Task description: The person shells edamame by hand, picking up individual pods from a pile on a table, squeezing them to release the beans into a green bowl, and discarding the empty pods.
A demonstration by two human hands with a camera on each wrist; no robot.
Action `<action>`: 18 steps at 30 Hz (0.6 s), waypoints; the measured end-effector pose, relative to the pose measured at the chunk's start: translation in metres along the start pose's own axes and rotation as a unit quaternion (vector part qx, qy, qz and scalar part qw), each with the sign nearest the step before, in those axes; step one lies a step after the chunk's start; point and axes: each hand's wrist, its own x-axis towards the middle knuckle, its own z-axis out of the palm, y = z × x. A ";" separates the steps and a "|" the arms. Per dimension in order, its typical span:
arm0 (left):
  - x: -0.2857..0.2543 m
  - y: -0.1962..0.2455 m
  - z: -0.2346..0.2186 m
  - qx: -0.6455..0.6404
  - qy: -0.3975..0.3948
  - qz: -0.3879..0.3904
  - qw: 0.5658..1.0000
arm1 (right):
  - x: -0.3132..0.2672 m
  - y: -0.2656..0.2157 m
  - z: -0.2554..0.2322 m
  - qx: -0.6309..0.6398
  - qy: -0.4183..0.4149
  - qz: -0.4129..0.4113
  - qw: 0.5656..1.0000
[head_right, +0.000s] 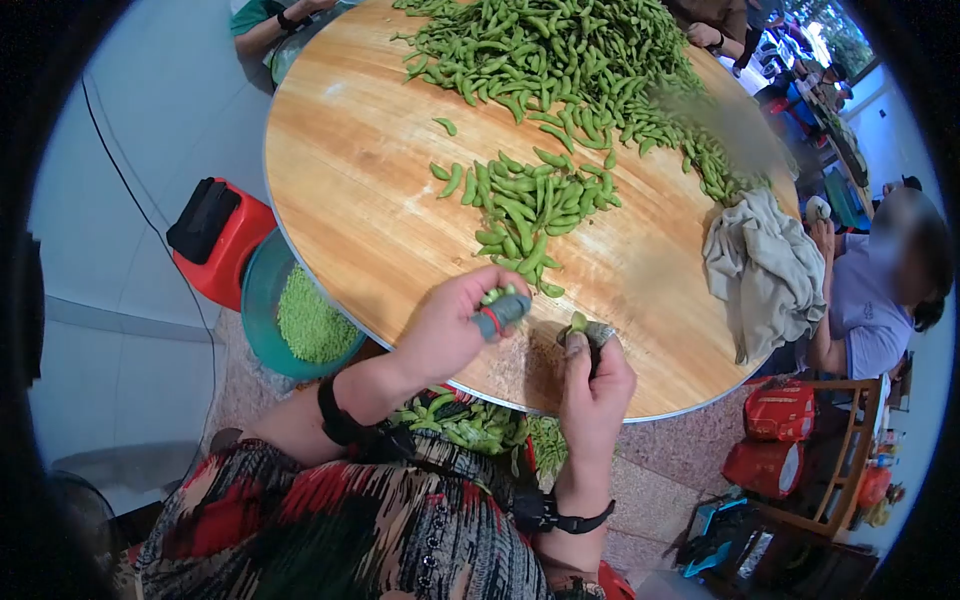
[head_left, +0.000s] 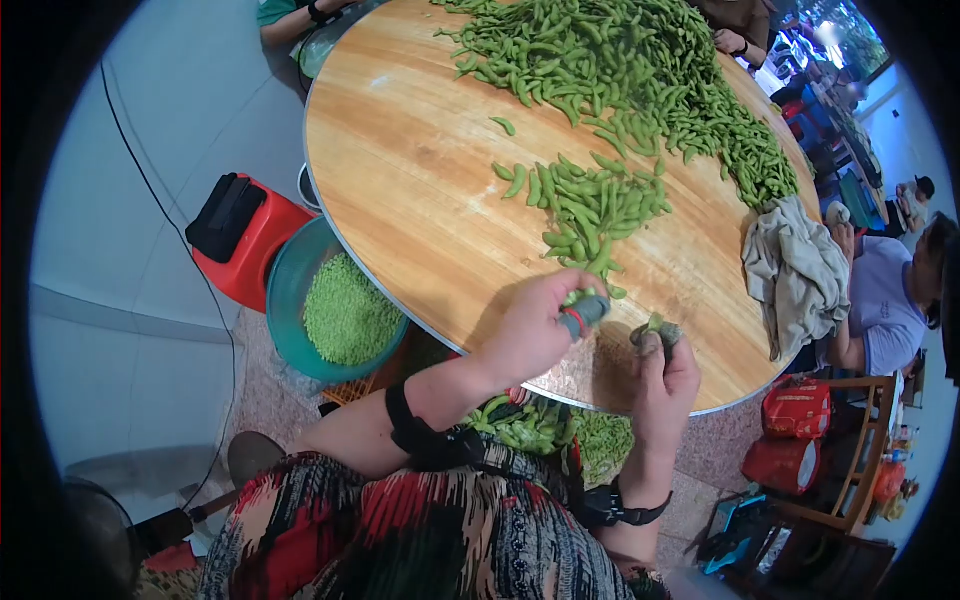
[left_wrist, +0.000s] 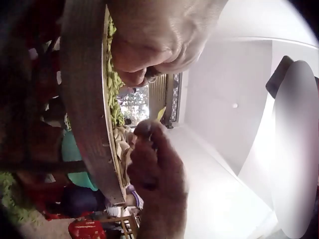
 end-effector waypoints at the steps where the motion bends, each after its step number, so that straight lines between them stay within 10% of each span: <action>1: 0.003 -0.004 -0.003 -0.018 0.009 0.031 0.999 | 0.000 0.000 -0.012 -0.042 -0.088 0.024 0.995; 4: -0.001 -0.002 -0.009 -0.007 0.021 0.036 0.999 | -0.002 -0.022 -0.032 -0.164 -0.329 0.062 0.928; 8: -0.004 -0.008 -0.010 0.024 0.052 0.011 0.998 | 0.028 -0.010 -0.003 -0.351 -0.061 -0.175 0.918; 12: -0.010 0.001 -0.014 0.015 0.040 0.018 0.999 | 0.036 -0.001 0.008 -0.445 -0.103 -0.179 0.871; 18: -0.015 -0.006 -0.013 0.009 -0.013 0.015 1.000 | 0.024 0.020 -0.010 -0.208 -0.030 -0.119 0.970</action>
